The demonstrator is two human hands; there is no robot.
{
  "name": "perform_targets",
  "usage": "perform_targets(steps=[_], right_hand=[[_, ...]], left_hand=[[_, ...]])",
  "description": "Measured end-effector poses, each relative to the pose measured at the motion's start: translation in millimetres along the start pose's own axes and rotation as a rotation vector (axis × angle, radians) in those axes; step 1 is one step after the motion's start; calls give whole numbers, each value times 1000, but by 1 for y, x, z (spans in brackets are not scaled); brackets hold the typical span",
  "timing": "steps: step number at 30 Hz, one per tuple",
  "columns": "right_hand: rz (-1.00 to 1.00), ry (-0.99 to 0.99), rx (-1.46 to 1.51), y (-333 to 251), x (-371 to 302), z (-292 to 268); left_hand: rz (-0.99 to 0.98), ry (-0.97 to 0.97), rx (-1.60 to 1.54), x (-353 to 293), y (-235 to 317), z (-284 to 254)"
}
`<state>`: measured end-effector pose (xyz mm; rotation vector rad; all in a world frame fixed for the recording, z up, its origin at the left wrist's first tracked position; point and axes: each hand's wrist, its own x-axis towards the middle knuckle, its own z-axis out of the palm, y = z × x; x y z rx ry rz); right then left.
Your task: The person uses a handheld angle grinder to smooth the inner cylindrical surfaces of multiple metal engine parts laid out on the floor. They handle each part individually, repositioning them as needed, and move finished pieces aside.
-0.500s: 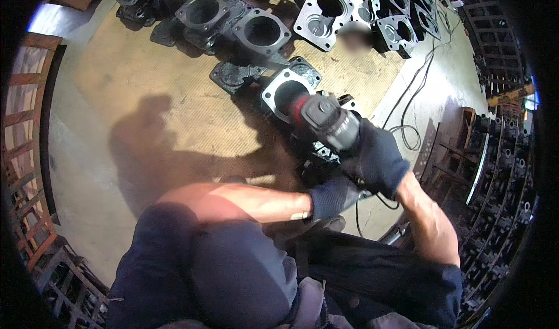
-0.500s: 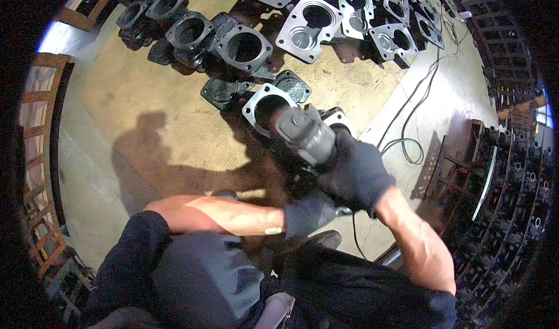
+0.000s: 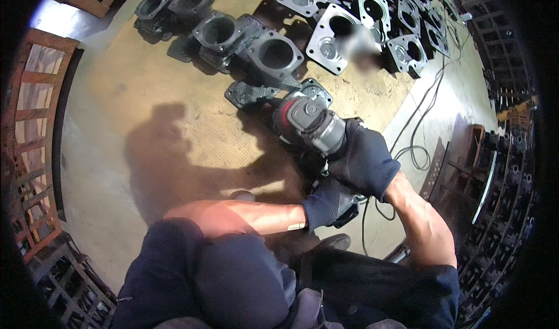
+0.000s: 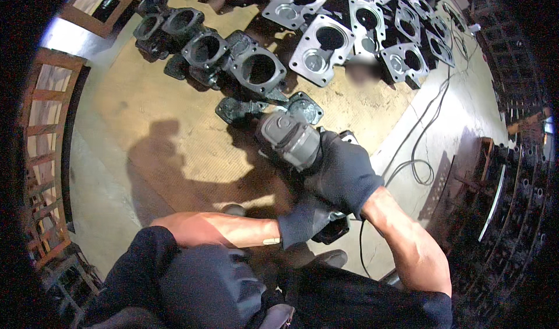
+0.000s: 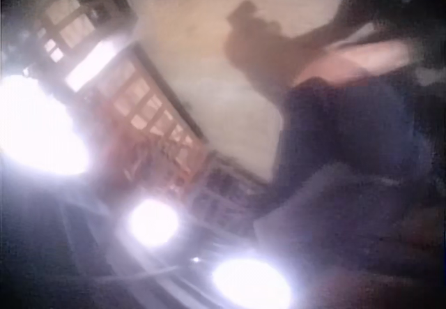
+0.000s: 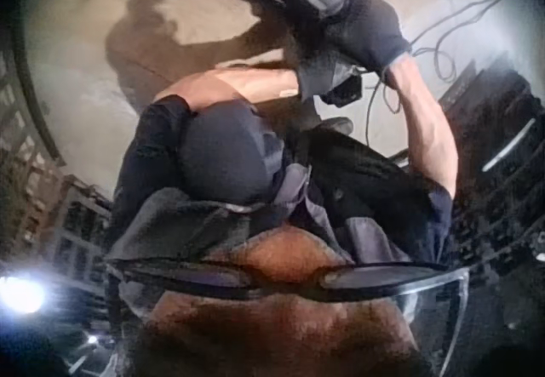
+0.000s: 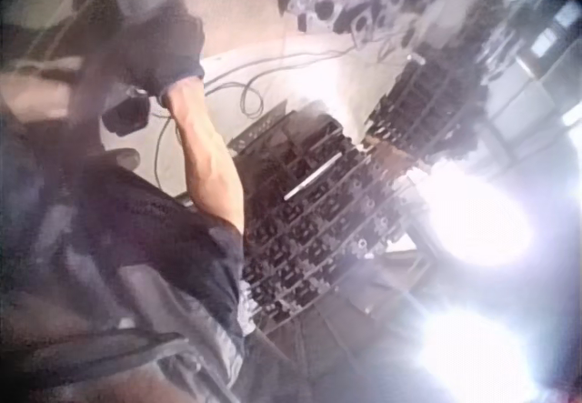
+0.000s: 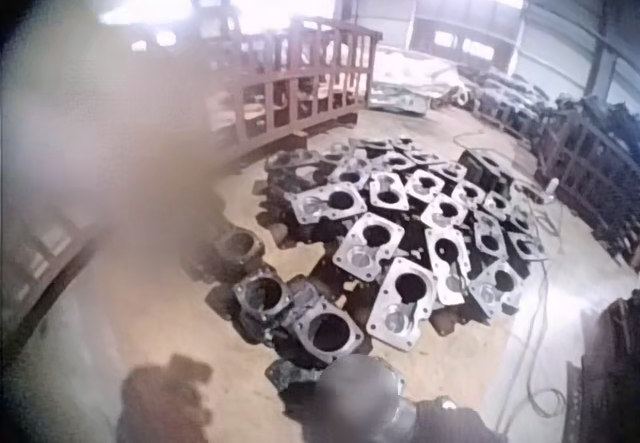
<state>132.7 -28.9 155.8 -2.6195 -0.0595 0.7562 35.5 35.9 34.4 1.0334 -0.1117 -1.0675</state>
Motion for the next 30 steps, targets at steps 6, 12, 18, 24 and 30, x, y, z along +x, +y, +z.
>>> perform_targets(steps=[6,12,18,24,30], right_hand=[[37,2,146,8,21,-3],[92,35,31,14,4,-18],[0,172,193,-3,55,-32],[-22,-11,-7,-8,101,-33],[-116,49,6,-30,88,-20]], left_hand=[[285,91,454,10,0,-22],[232,-77,-275,15,10,8],[535,135,-37,84,-24,-21],[314,251,853,41,63,-59],[389,419,1035,31,26,-53]])
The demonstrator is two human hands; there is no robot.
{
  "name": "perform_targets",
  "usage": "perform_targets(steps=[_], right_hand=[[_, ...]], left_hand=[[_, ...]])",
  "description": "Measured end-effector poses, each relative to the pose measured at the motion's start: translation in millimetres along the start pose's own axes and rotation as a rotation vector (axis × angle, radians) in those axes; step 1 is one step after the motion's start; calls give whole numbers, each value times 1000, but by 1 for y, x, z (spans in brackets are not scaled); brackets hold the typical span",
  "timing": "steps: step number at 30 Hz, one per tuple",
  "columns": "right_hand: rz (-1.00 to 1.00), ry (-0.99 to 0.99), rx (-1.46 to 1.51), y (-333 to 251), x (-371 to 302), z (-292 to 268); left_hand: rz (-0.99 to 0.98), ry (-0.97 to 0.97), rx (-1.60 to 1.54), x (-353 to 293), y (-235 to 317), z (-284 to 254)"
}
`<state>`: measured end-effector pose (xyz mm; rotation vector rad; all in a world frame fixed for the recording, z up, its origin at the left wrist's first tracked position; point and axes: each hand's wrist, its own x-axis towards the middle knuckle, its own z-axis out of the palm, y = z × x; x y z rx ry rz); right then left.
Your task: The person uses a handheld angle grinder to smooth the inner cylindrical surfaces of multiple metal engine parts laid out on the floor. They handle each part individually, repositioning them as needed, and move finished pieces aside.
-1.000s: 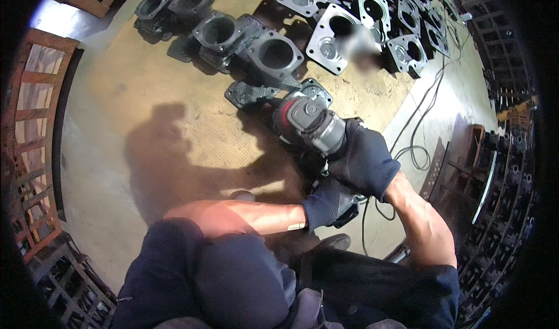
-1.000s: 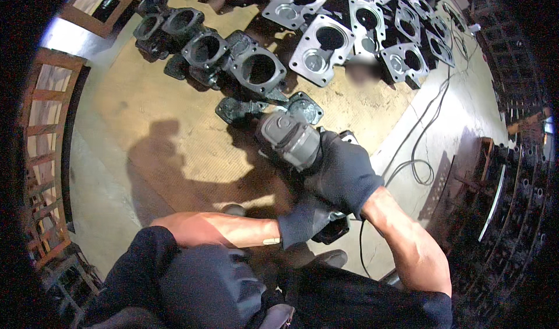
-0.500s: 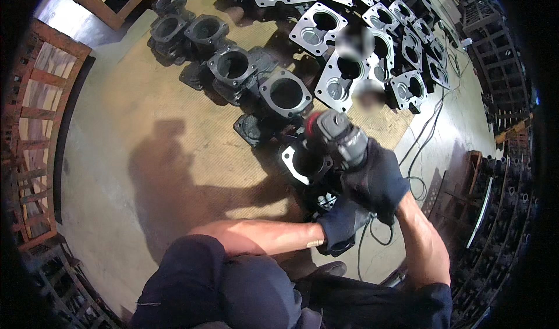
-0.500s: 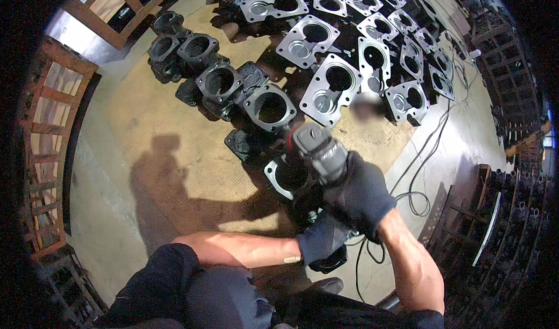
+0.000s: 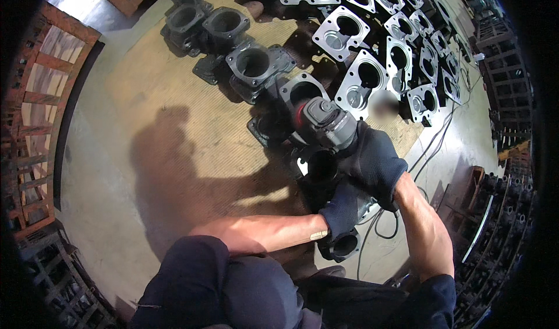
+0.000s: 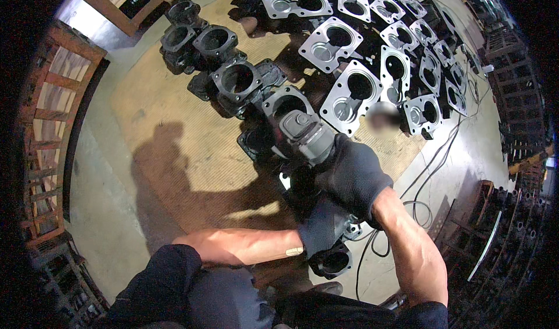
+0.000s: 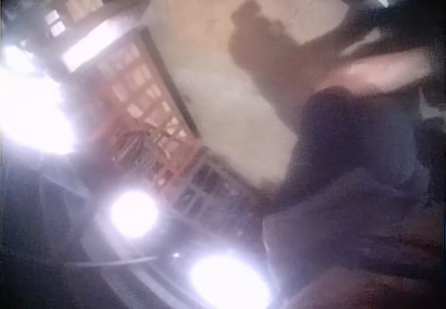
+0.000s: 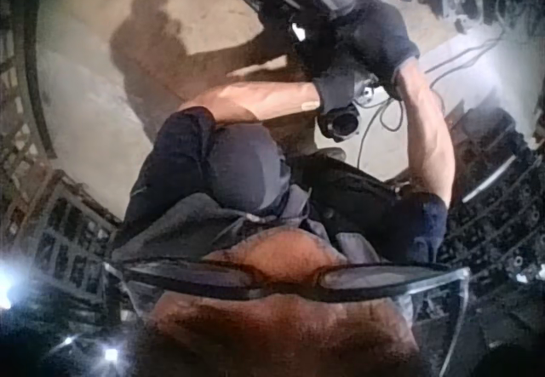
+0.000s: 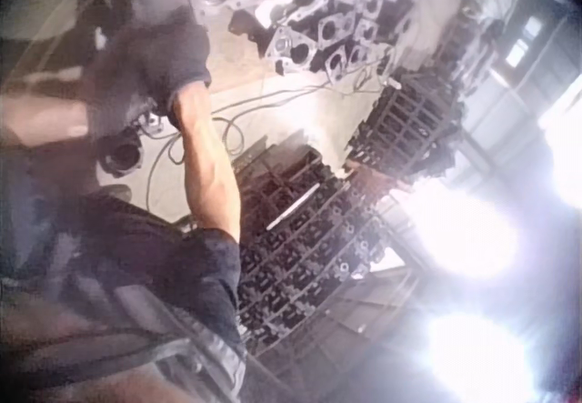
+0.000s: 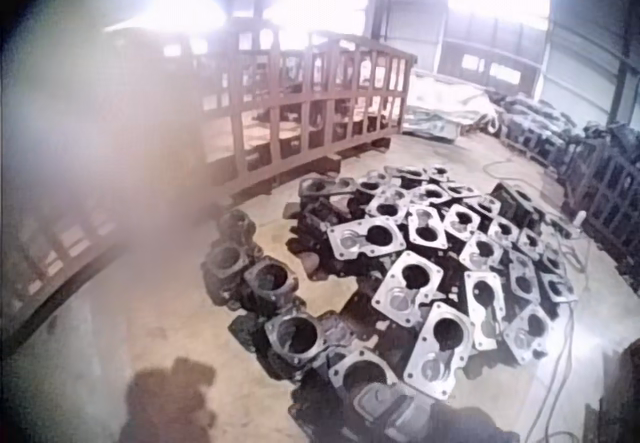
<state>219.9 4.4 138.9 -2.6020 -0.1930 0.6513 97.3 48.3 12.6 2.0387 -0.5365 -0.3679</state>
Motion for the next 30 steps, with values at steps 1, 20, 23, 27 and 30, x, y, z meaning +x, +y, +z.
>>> perform_targets(steps=[1,20,23,27,30], right_hand=[[-4,-41,-1,-7,2,3],[-6,0,-13,-15,55,-27],[-35,-24,-108,-20,44,-19],[-40,-75,-120,-34,33,-10],[-28,-80,-133,-35,35,-12]], left_hand=[[-164,-98,-269,-6,9,-27],[89,247,-278,40,1,-78],[-70,-96,-50,32,14,-81],[-33,152,-173,2,1,-51],[42,369,-186,8,0,-46]])
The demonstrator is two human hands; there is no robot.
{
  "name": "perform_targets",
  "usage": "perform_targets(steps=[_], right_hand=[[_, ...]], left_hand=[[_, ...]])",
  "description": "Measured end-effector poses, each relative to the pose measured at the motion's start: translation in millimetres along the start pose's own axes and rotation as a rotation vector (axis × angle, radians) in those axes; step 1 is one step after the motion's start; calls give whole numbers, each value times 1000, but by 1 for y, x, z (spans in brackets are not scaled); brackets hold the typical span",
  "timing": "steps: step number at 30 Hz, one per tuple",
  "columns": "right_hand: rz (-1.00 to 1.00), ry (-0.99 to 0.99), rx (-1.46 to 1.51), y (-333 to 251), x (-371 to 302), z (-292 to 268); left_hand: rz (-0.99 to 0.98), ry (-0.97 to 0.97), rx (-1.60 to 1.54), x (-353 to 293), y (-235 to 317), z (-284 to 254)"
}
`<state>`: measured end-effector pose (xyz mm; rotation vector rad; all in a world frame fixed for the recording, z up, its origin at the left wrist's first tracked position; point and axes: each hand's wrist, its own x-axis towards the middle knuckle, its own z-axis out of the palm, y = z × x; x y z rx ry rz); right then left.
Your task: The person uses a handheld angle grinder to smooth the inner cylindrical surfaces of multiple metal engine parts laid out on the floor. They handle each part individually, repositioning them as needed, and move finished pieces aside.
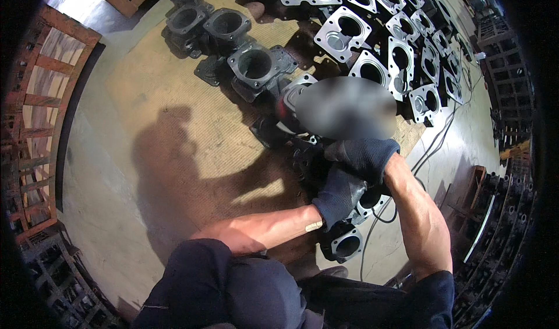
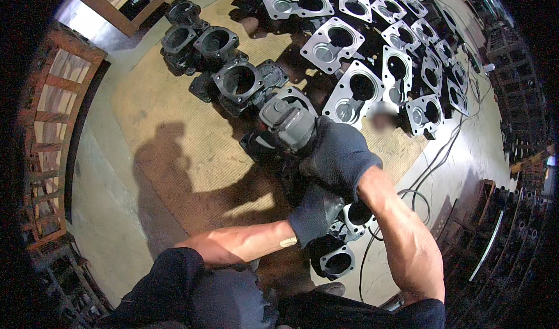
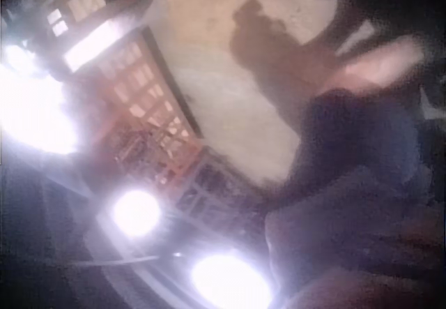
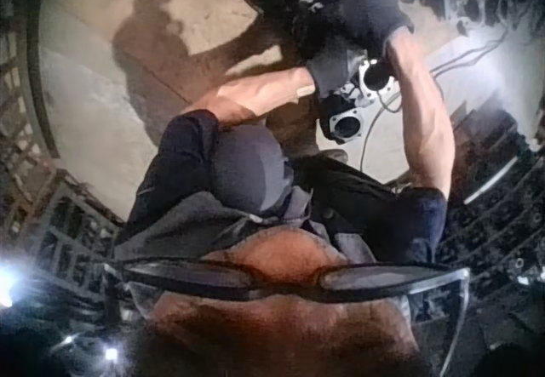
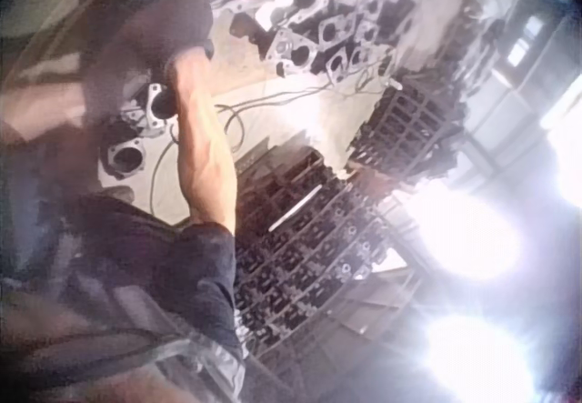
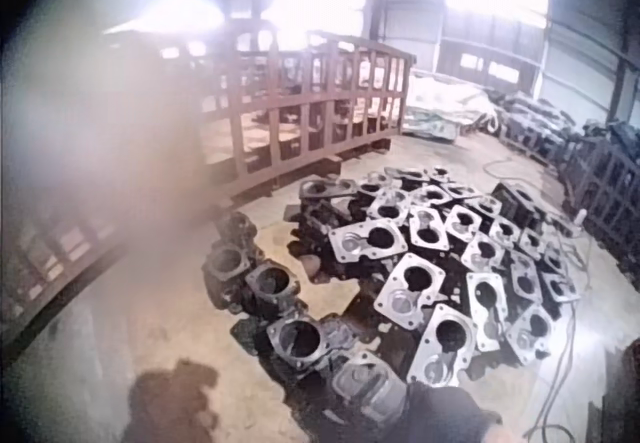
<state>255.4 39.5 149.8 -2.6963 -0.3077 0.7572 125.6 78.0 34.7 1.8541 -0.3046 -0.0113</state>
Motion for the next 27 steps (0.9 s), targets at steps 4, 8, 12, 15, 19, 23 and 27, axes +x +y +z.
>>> perform_targets(steps=[4,8,12,15,19,23,27], right_hand=[[58,97,16,25,36,-3],[84,50,-8,27,39,-20],[124,18,63,54,9,-9],[164,109,162,45,-37,-6],[133,135,308,58,-54,16],[195,94,111,35,-25,11],[46,136,4,37,31,8]], left_hand=[[14,-250,190,37,-8,-24],[141,-237,159,59,-19,-18],[-117,-291,-154,45,6,6],[20,-314,-249,15,9,36],[-241,-306,-441,-10,31,33],[-168,-459,-46,8,10,-1],[-82,-306,-66,46,-4,-32]])
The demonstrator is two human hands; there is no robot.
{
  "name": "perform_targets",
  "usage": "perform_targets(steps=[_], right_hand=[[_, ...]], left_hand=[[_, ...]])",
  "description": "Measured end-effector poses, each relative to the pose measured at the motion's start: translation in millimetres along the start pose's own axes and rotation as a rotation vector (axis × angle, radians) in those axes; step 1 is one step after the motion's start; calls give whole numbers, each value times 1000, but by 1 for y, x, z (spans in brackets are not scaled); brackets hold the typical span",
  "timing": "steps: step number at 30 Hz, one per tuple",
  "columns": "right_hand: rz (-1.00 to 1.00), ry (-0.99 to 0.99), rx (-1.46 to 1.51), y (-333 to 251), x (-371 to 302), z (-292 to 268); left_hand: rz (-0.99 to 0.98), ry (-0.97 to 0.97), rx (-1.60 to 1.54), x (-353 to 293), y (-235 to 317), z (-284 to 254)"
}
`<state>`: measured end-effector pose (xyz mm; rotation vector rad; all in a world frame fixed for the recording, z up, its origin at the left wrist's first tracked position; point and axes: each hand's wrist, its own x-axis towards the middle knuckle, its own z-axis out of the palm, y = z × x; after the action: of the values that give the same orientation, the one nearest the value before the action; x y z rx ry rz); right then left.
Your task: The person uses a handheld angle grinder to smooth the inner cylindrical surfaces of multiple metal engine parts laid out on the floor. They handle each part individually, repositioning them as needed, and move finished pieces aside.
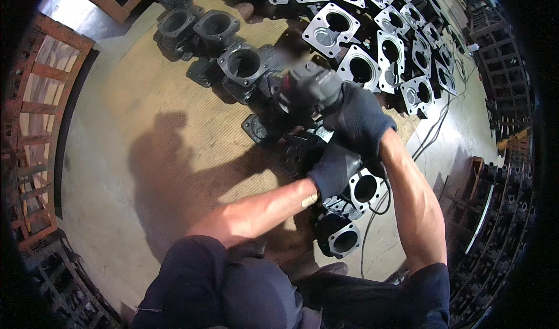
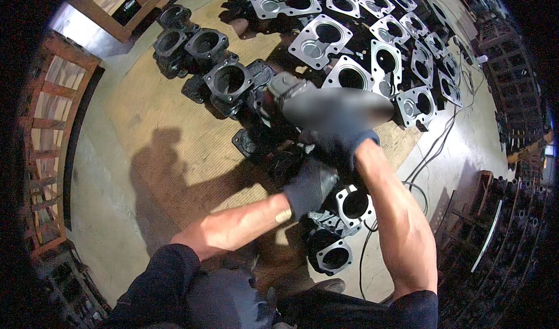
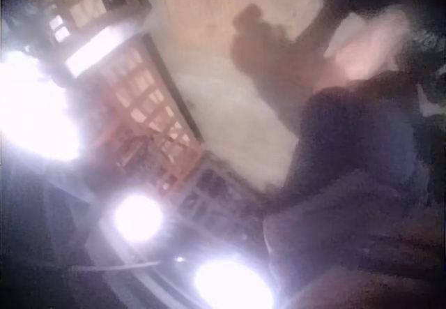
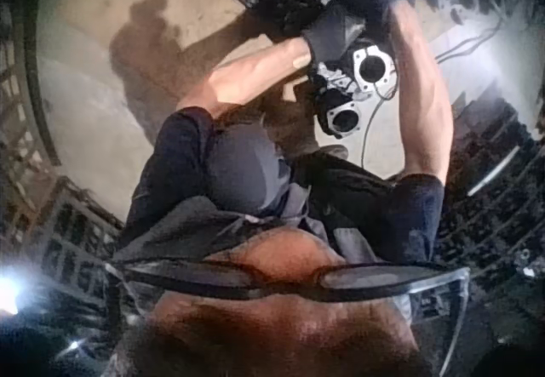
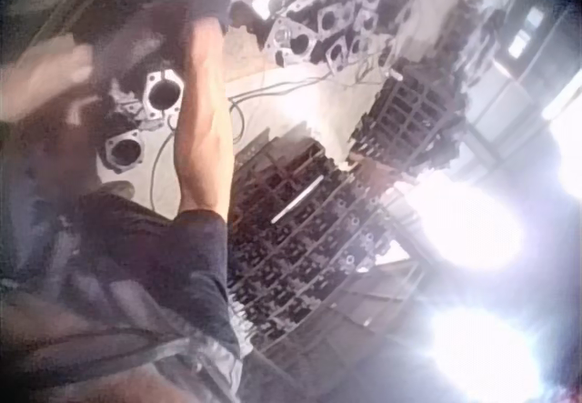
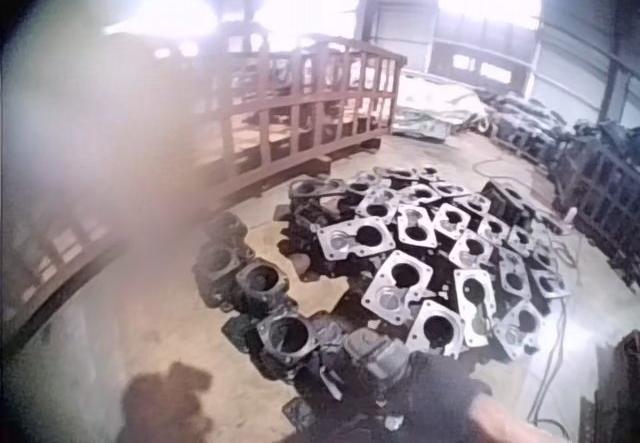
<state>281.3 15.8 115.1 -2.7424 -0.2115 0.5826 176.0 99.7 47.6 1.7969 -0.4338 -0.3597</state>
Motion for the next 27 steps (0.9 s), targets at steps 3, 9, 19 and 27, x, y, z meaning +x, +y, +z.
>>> perform_targets(steps=[3,9,19,27], right_hand=[[63,66,13,1,4,-18],[-47,4,-77,20,-48,-8],[111,-129,236,-14,-90,3],[-76,-101,53,-29,-44,3]], left_hand=[[74,-24,-55,12,17,-17],[50,76,-136,-1,-4,76],[71,-93,156,-80,-16,92],[-131,-287,237,-45,21,3]])
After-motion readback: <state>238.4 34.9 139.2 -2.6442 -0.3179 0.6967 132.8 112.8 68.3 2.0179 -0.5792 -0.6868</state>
